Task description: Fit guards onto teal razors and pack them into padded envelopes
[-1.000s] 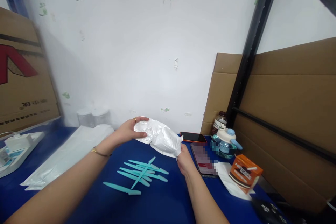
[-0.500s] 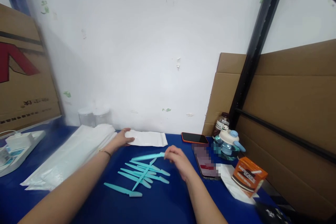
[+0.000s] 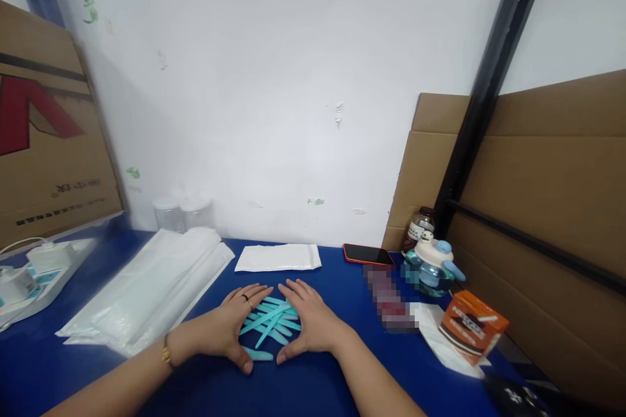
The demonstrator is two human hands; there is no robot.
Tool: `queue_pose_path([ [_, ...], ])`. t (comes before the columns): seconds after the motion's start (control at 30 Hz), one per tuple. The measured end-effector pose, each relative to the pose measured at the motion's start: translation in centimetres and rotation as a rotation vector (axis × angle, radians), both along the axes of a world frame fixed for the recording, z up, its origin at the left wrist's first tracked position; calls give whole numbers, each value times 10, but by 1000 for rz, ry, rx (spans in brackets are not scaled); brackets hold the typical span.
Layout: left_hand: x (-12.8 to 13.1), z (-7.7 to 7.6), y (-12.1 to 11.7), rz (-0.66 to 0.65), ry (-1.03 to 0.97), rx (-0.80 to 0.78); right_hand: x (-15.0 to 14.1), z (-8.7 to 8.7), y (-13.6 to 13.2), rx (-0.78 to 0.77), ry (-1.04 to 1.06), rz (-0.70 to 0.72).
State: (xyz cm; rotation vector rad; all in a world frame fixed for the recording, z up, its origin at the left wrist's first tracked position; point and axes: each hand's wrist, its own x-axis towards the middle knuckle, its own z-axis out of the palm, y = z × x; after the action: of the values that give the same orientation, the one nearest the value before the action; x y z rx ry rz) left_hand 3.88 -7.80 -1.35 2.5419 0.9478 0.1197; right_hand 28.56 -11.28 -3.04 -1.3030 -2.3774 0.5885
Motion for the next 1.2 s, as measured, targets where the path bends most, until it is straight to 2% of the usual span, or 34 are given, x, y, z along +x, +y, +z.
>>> queue_pose_path([
  [0.1,5,-12,1,115,-102,47,-11,-7,2,66,5,-42],
  [0.17,5,-13,6,127,-149,35,-19,-8,4,135,24,-72],
  [0.33,-8,3,27,-15,-136,-133,-35,-5,17,230,-18,-65],
  [0.43,-16,8,37,-50,-126,-121,-43,-5,25,246,-22,-76],
  [0.6,-20,-2,44,-12,-246,-73,-44,-8,30,244,131,-91],
  [0.77,-24,-11,47,94,-240,-65,-39,-10,30,241,184,-106],
  [0.83,-22,-9,45,102,-199,-10,-39,-10,30,238,168,-106],
  [1.03,-5,6,23,-24,-13,210,-40,-2,26,208,99,-77],
  [1.1,2,3,11,2,38,296,-37,0,22,186,80,-66],
  [1.2,12,-12,-5,155,116,365,-31,1,13,150,75,-68],
])
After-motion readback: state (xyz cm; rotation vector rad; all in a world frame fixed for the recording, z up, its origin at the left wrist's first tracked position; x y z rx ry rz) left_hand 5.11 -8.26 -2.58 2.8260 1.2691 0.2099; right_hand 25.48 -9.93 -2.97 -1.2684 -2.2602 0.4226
